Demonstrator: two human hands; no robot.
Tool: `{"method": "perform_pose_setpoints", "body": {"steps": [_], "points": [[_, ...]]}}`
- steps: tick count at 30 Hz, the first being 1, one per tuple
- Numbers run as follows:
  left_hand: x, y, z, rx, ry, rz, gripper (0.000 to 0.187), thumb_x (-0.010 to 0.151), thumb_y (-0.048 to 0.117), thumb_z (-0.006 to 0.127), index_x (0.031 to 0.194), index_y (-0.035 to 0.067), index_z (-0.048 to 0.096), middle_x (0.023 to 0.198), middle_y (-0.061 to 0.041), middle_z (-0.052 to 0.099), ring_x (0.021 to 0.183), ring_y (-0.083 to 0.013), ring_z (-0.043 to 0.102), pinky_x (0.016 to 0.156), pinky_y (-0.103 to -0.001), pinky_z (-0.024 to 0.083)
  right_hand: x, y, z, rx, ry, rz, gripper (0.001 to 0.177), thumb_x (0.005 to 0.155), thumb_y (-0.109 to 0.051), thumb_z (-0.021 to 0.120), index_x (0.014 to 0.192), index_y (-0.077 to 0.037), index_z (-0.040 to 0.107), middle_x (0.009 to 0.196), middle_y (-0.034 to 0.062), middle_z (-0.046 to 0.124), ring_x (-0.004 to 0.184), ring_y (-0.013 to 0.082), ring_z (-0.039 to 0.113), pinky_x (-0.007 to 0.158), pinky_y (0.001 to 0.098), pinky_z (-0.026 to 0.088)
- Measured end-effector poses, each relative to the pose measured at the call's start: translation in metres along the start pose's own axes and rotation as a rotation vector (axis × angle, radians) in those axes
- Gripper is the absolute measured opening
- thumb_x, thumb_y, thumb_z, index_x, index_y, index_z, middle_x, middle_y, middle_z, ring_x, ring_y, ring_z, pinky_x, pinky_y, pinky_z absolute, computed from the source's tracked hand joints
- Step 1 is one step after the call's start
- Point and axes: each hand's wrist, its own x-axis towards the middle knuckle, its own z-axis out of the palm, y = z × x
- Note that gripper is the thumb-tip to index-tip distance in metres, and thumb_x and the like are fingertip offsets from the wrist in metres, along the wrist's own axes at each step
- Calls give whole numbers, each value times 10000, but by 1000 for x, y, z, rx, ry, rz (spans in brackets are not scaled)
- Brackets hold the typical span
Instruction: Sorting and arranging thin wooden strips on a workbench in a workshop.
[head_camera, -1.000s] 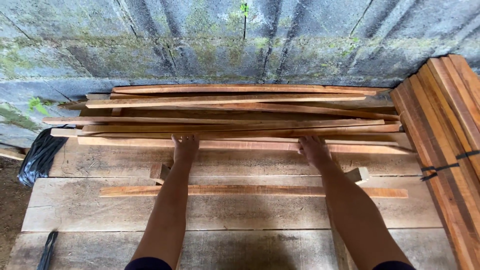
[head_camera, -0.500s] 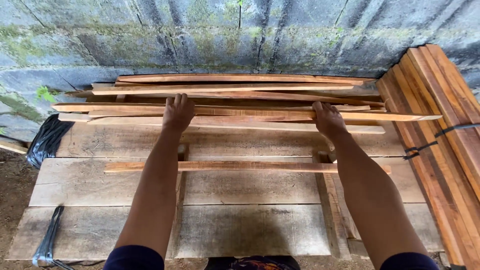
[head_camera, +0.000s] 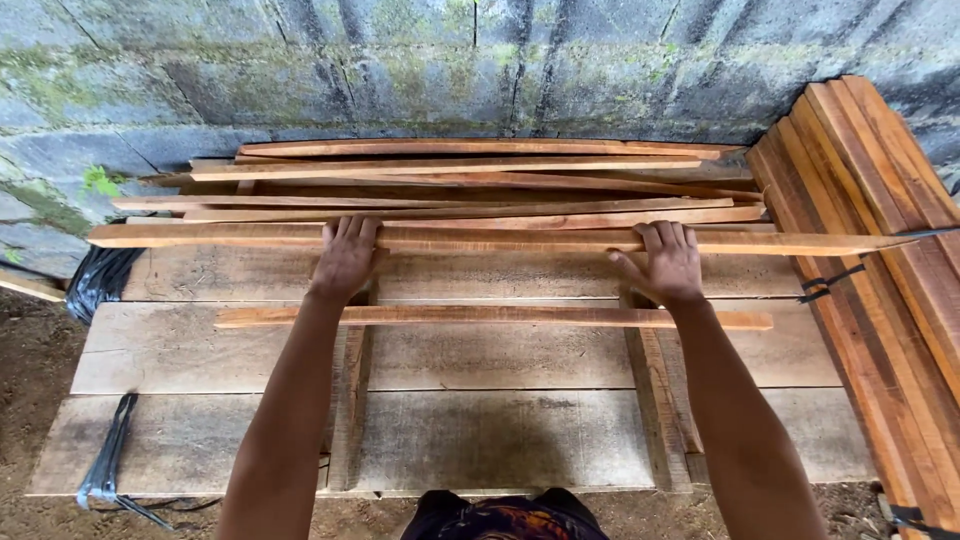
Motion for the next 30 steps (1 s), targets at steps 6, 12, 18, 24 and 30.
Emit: {"method": "perform_pose_setpoints", "body": {"steps": [6,12,18,24,30], "points": [[-28,17,-28,-185,-154,-88,520,999,562,502,1327,159,501,1190,-51,532,1180,-234,504,1126,-434,297,-33,11,17,-25,31,16,561,926,-635,642,1152,-122,650,1023,85,595,1025,278,606,963,437,439],[-63,33,-32,-133,-110,-135,550,1015,597,477,1222,93,550,1112,-113,562,1141,-282,523,1152,-469,278,-45,-15,-5,-1,55,14,621,948,-666,586,1188,-94,631,1034,109,578,1002,297,576,947,464,406],[-90,40,-23,-167,-114,-139,525,999,573,497,1180,85,566,1088,-111,570,1153,-278,534,1173,-458,285,-85,-21,11,-18,29,37,604,964,-645,556,1194,-91,618,1067,117,575,1008,302,580,939,461,414],[-120,51,4,-232,-142,-165,483,968,535,545,1254,146,563,1134,-74,594,1170,-258,544,1166,-444,322,-123,-38,24,-15,-72,73,625,933,-665,574,1145,-79,624,1027,121,593,981,320,608,908,464,458],[-123,49,40,-242,-190,-162,498,972,562,517,1267,163,547,1179,-73,602,1207,-257,544,1209,-429,316,-151,-29,74,36,-237,99,553,862,-542,696,1212,-120,625,1150,88,593,1108,292,609,931,432,489]]}}
